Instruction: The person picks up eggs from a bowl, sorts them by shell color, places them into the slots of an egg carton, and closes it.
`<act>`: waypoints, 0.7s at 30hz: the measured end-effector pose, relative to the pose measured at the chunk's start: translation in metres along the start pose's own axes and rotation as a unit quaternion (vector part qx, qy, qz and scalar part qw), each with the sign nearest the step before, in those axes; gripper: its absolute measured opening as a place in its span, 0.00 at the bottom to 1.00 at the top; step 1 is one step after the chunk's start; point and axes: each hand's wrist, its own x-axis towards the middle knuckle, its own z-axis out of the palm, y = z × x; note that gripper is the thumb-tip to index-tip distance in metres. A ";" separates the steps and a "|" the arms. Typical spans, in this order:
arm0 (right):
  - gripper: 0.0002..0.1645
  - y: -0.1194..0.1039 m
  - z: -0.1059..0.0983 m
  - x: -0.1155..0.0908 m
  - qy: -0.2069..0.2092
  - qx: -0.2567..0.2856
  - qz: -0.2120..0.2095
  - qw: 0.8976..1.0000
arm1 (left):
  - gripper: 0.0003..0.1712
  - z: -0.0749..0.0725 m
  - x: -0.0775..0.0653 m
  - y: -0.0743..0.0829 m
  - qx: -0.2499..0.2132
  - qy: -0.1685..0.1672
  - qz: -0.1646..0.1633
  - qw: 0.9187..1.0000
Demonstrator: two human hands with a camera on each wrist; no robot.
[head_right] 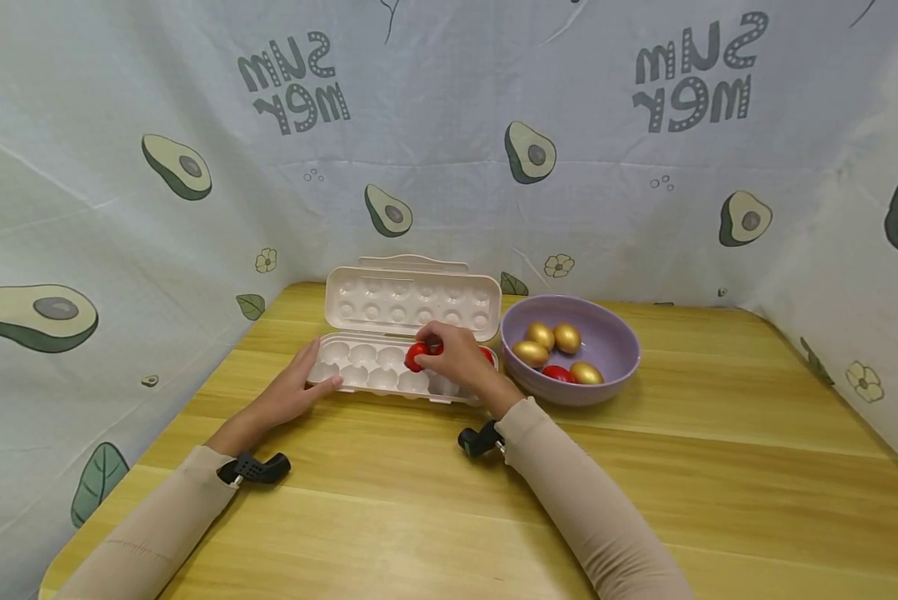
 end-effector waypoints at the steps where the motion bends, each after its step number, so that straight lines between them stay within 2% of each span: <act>1: 0.15 0.000 -0.001 0.000 -0.001 0.002 0.002 1.000 | 0.55 0.000 0.000 0.000 0.000 -0.001 -0.001 1.000; 5: 0.16 -0.003 -0.005 0.000 0.003 0.002 0.004 1.000 | 0.55 -0.001 -0.001 0.001 -0.002 -0.004 -0.006 1.000; 13: 0.19 -0.008 -0.018 -0.001 0.016 0.007 -0.018 1.000 | 0.56 -0.001 -0.001 0.001 0.003 -0.008 -0.011 1.000; 21: 0.19 -0.010 -0.040 -0.012 0.020 0.021 -0.028 0.999 | 0.56 -0.002 -0.001 0.001 -0.003 -0.009 -0.002 1.000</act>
